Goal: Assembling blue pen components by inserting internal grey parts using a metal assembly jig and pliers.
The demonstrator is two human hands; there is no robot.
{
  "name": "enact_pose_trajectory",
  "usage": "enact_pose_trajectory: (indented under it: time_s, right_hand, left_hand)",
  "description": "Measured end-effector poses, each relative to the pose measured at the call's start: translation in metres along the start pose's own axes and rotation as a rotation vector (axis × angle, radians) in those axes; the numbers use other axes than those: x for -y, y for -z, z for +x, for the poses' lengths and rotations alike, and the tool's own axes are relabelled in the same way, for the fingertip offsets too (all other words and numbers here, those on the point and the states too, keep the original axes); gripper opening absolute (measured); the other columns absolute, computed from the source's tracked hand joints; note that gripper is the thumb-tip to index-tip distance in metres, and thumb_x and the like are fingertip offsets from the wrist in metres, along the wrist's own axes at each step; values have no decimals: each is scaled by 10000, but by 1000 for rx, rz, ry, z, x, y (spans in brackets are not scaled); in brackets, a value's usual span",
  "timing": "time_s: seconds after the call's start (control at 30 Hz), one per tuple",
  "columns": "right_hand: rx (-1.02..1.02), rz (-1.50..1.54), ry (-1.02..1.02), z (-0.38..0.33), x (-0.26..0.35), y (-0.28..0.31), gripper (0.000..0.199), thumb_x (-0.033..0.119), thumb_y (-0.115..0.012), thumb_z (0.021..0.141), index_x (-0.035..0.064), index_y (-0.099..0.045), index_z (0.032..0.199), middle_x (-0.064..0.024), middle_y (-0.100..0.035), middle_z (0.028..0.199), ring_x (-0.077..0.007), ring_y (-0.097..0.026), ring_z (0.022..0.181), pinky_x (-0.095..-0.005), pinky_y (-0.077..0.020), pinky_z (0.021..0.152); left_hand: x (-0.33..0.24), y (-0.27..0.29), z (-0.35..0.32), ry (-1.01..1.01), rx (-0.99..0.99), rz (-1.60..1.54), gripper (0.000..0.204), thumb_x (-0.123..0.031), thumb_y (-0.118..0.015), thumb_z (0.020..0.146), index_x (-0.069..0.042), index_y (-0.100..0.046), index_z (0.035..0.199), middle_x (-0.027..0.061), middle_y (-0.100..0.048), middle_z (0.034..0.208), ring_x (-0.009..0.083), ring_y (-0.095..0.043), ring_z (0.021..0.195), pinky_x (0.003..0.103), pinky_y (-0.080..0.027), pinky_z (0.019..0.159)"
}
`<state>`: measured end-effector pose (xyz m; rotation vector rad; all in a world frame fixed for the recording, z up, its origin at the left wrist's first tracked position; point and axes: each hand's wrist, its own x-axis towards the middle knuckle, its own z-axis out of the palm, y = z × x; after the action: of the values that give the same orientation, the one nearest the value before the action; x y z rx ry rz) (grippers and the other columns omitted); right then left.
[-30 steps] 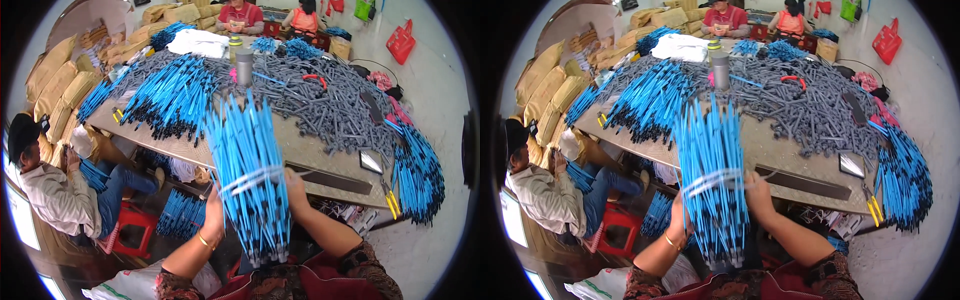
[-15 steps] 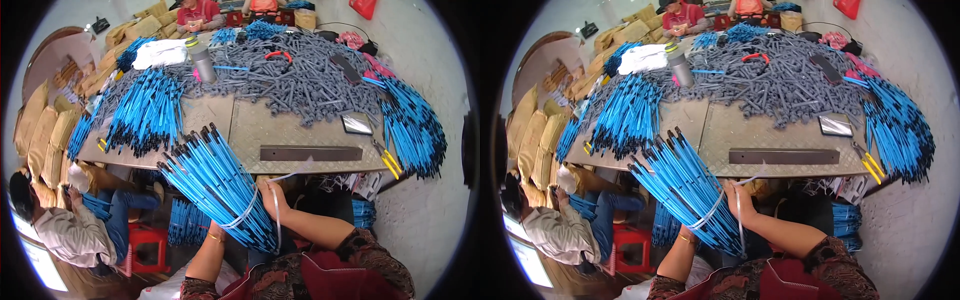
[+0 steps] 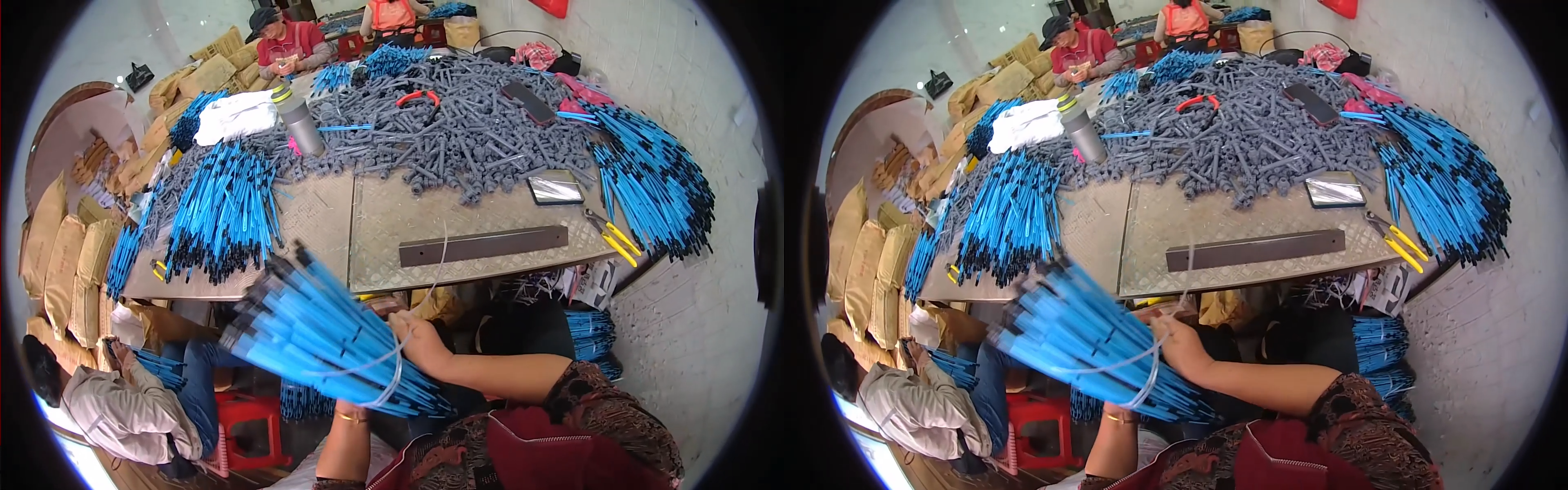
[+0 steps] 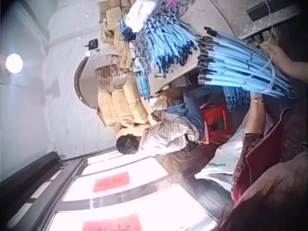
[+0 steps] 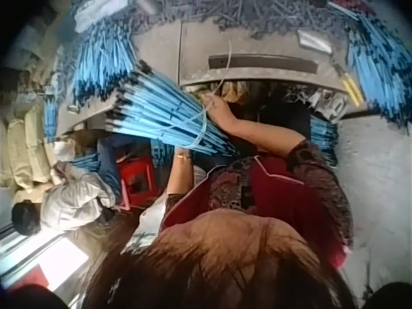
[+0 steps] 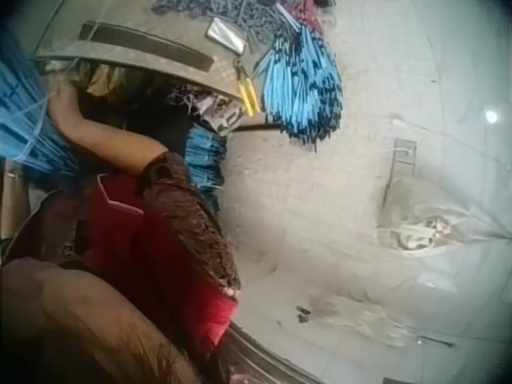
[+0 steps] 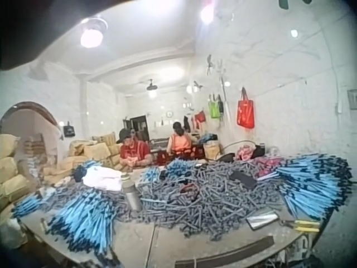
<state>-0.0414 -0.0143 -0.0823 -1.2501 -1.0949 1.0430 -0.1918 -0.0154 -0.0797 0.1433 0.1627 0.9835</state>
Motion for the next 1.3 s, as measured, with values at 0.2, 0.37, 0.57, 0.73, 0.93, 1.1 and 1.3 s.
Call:
enact_pose_trajectory:
  time_s: [0.2,0.37,0.57,0.73,0.93,1.1,1.3]
  right_hand:
    - [204,-128,473,63,128,-9,279,268,-467,939,6,-522,858,-240,-528,732,-397,-548,738,-409,-421,652]
    - [97,9,600,151,215,-13,328,288,-397,975,13,-508,836,-111,-510,699,-154,-455,698,-332,-416,682]
    - [34,66,636,213,216,10,345,321,-384,985,14,-534,934,-79,-573,794,-126,-503,765,-298,-428,724]
    - [-1,409,361,261,119,25,334,290,-434,978,-17,-565,974,-82,-623,854,-133,-536,762,-293,-440,696]
    - [85,436,332,286,117,39,344,330,-429,979,21,-576,1014,-22,-629,868,-76,-531,764,-234,-439,691]
    - [140,738,129,275,124,43,276,286,-438,976,50,-576,1016,6,-608,827,-62,-547,720,-207,-450,657]
    - [270,910,22,217,155,39,305,336,-454,968,57,-574,937,-21,-620,819,-97,-569,731,-252,-471,642]
  left_hand:
    - [-13,-57,1,-186,321,385,621,-496,-381,918,-103,-329,1397,107,-354,1423,294,-362,1281,453,-270,1085]
    - [-136,-140,102,-123,608,455,681,-542,-359,903,-101,-287,1417,100,-277,1468,297,-281,1329,470,-208,1107]
    - [-176,-131,199,-209,514,498,643,-520,-389,900,-88,-343,1374,110,-342,1413,302,-344,1266,477,-266,1065]
    - [-143,-114,257,-290,206,475,539,-445,-448,913,-71,-455,1301,128,-497,1305,310,-499,1141,472,-394,996]
    - [-128,-120,269,-89,485,402,528,-443,-451,915,-76,-465,1295,115,-499,1308,311,-490,1150,469,-386,1002]
    - [-126,-116,277,-282,155,574,517,-427,-450,920,-83,-458,1306,113,-486,1324,311,-478,1168,459,-387,1006]
    - [-129,-126,236,-304,223,755,323,-332,-467,932,-60,-559,1080,93,-601,1038,259,-569,898,390,-477,835]
